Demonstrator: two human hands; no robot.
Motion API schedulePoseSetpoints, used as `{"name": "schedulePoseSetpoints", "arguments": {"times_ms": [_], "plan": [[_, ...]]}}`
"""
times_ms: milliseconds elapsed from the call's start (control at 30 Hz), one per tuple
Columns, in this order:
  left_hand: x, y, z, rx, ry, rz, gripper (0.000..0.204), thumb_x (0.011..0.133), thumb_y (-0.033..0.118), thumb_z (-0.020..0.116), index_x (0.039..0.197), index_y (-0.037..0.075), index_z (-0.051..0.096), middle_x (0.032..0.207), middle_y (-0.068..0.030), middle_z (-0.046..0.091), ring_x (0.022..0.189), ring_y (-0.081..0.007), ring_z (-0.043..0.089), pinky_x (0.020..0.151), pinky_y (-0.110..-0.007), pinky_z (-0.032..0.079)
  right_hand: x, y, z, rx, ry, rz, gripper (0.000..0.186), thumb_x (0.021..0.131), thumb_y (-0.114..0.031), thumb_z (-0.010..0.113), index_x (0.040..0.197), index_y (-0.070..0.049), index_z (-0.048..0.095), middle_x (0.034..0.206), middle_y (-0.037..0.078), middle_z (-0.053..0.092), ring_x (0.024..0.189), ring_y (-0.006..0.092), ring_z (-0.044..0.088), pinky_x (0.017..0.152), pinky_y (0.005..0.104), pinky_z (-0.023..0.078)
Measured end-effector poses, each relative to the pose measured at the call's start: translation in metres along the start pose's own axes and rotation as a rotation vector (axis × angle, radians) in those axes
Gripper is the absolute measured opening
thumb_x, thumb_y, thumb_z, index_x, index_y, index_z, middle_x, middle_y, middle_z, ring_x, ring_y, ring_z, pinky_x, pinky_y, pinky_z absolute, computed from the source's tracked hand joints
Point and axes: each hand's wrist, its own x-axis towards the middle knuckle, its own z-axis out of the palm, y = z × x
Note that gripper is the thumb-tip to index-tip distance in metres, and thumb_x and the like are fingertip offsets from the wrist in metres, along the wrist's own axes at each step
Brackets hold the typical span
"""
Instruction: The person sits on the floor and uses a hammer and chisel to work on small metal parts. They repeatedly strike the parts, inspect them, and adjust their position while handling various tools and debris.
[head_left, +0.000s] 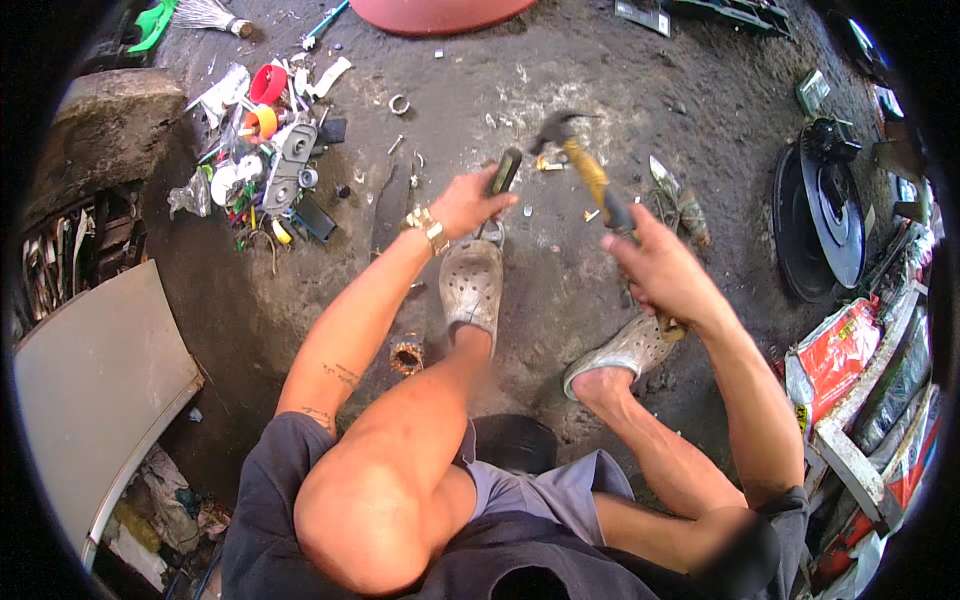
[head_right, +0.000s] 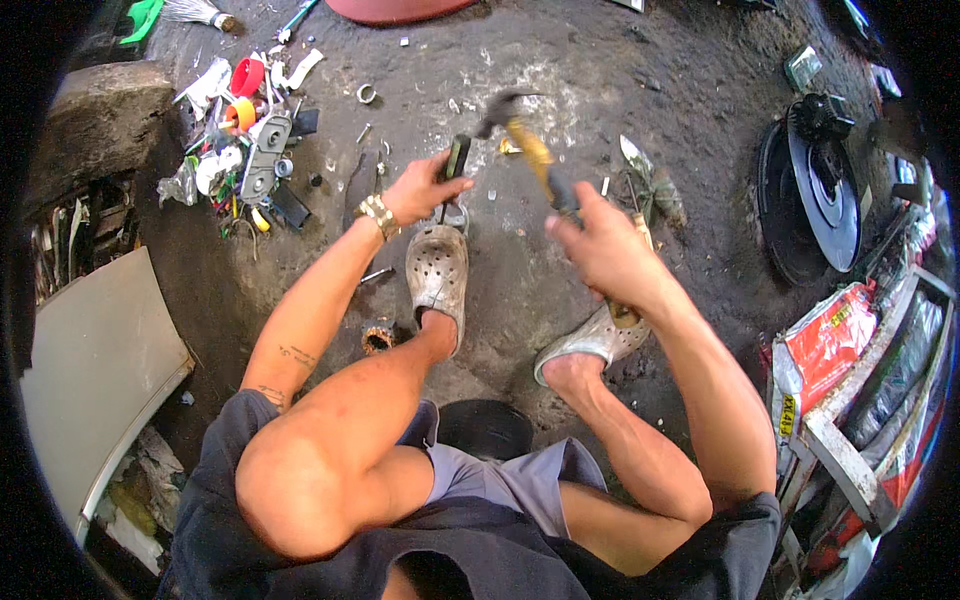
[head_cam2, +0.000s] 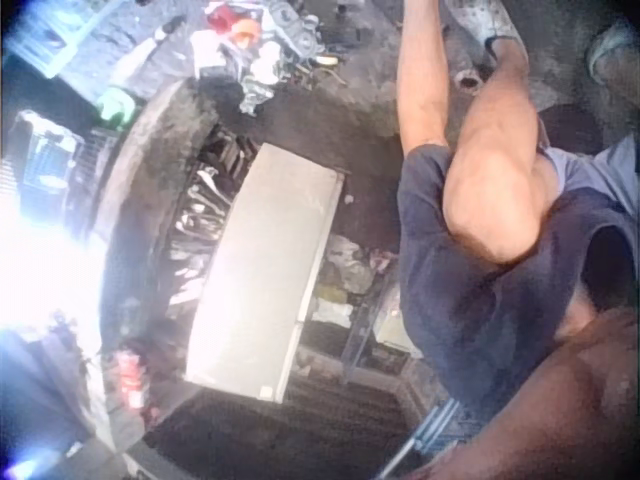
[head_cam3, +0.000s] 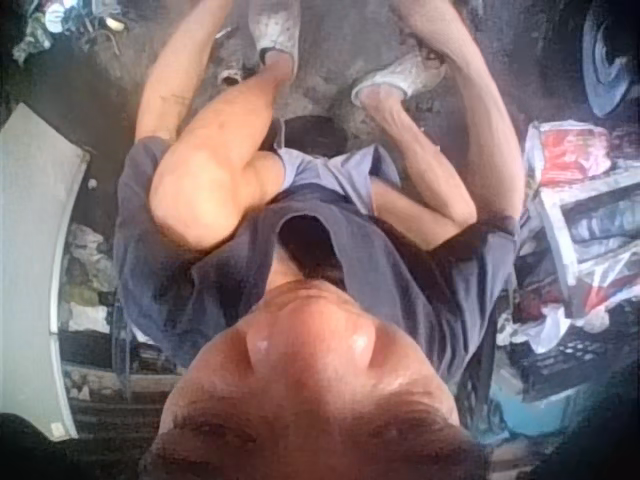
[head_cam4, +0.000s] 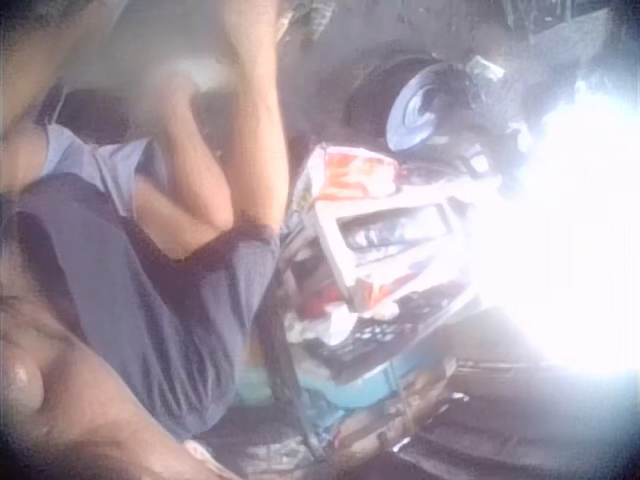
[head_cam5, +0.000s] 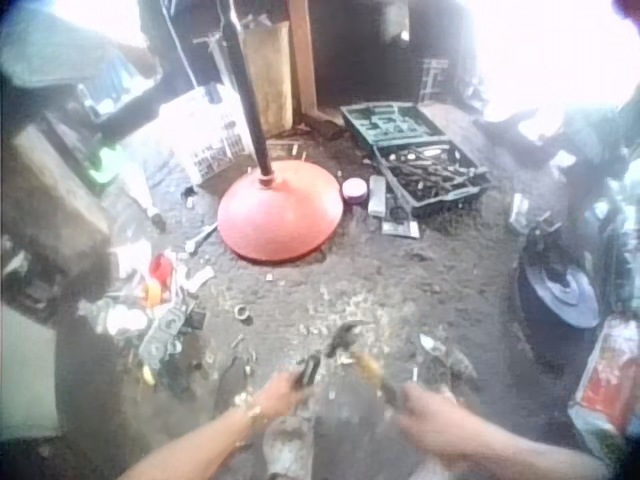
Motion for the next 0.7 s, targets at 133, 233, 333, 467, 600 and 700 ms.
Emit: {"name": "schedulePoseSetpoints", "arguments": {"times_ms": [133,233,333,467,600,700], "plan": [[-0.013,-0.001,0.004,-0.045,0.060,0.027,0.044,0.092,0.036,0.072,0.115,0.000,0.060,0.076,-0.0143,0.069,0.070,-0.0261,0.068,0.069,-0.041,0.051,-0.010,-0.032,-0.041,0.332,0.567,-0.243,0.027,0.101,-0.031,0.063,0.108,-0.009,0.051,0.062,-0.002,0.047,0.045,0.0074,0.046,0.039,0.0249,0.039],[-0.015,-0.001,0.000,-0.021,0.055,0.017,0.042,0.092,0.035,0.072,0.111,0.000,0.060,0.074,-0.0139,0.067,0.068,-0.0259,0.065,0.068,-0.041,0.051,-0.007,-0.053,-0.047,0.665,0.722,-0.667,0.026,0.101,-0.034,0.063,0.103,-0.010,0.052,0.069,0.001,0.052,0.047,0.0095,0.049,0.040,0.0256,0.040],[-0.010,0.004,0.002,-0.025,0.020,-0.009,0.042,0.093,0.036,0.072,0.108,-0.001,0.059,0.075,-0.0140,0.067,0.069,-0.0253,0.064,0.069,-0.042,0.050,0.019,0.015,-0.004,-0.052,0.650,-0.697,0.035,0.100,-0.034,0.063,0.118,-0.006,0.052,0.070,0.002,0.051,0.048,0.0098,0.050,0.041,0.0260,0.041],[-0.017,-0.026,0.009,0.033,0.025,0.033,0.040,0.094,0.037,0.071,0.106,0.000,0.062,0.084,-0.0134,0.073,0.078,-0.0202,0.070,0.074,-0.038,0.053,-0.014,-0.014,-0.013,0.149,0.113,-0.034,0.047,0.099,-0.032,0.066,0.131,-0.002,0.049,0.067,-0.001,0.050,0.048,0.0085,0.049,0.041,0.0264,0.041],[-0.022,-0.021,0.009,0.032,0.014,0.061,0.043,0.095,0.040,0.068,0.108,0.001,0.058,0.082,-0.0199,0.067,0.080,-0.0314,0.066,0.073,-0.042,0.048,-0.019,-0.040,-0.017,0.444,0.539,-0.356,0.039,0.102,-0.024,0.061,0.133,-0.006,0.046,0.075,0.001,0.051,0.044,0.0060,0.044,0.037,0.0235,0.038],[-0.040,0.010,-0.007,-0.336,0.298,0.158,0.037,0.095,0.036,0.071,0.101,0.002,0.059,0.082,-0.0124,0.069,0.079,-0.0183,0.067,0.073,-0.037,0.050,-0.023,-0.040,-0.007,0.601,0.628,-0.508,0.035,0.102,-0.019,0.061,0.131,-0.007,0.046,0.075,0.001,0.051,0.046,0.0062,0.044,0.039,0.0226,0.038]]}}
